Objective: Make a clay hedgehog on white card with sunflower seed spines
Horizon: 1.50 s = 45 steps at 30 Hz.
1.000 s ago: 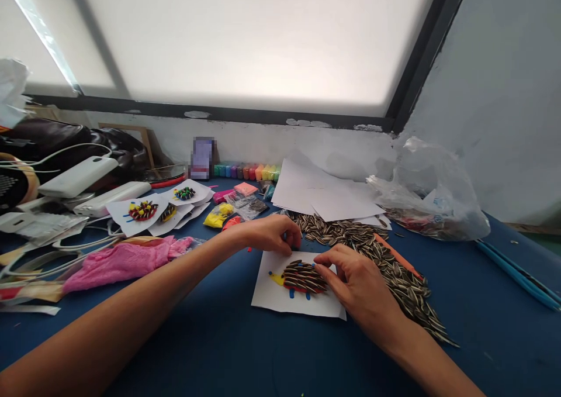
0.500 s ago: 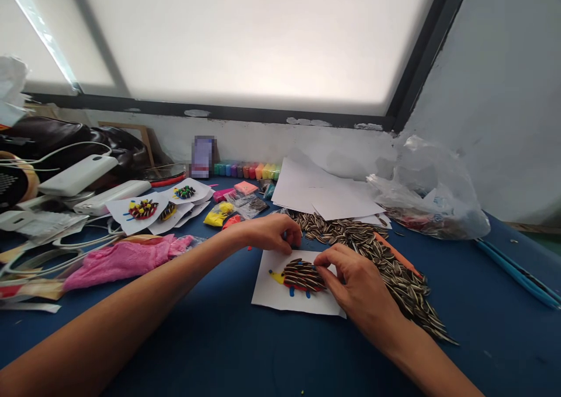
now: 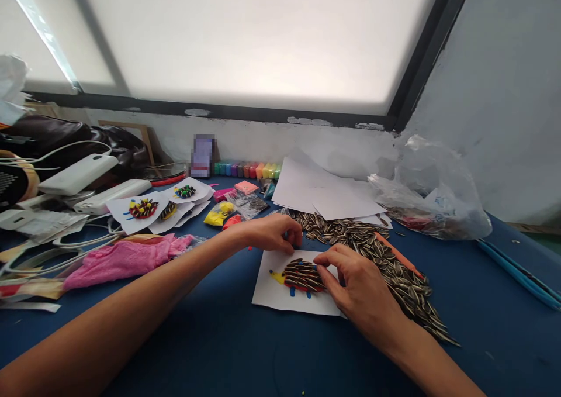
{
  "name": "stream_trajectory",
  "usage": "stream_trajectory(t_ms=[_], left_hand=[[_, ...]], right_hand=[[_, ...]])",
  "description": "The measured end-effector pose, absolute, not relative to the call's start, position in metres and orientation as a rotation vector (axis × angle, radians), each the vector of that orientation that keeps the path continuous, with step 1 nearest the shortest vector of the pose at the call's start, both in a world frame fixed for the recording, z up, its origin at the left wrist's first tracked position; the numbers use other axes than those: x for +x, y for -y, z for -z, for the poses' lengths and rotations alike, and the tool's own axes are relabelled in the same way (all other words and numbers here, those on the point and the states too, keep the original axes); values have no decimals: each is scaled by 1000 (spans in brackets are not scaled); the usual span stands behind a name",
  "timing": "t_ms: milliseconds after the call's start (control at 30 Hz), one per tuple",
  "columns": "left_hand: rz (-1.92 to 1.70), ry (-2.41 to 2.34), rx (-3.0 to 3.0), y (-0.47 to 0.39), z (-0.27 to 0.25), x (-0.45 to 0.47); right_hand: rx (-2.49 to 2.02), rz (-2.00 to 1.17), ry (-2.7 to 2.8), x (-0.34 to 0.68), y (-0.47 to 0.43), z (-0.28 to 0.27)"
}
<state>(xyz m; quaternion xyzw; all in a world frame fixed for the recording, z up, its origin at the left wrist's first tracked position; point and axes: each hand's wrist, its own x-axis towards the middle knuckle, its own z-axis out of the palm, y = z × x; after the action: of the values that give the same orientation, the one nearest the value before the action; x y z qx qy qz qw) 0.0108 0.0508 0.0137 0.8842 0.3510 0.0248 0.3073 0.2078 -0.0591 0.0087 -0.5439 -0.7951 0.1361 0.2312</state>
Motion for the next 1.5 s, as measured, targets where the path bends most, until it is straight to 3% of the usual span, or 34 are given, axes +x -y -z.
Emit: stream_trajectory(t_ms=[533,1500], left_hand=[[-32,-942,2386,-46,-20,12],[-27,-948,2398,-44,-22,12]], right_hand=[[-1439,-150,2308,212,52,-5],[-1400,-48,2397,209,53,-7]])
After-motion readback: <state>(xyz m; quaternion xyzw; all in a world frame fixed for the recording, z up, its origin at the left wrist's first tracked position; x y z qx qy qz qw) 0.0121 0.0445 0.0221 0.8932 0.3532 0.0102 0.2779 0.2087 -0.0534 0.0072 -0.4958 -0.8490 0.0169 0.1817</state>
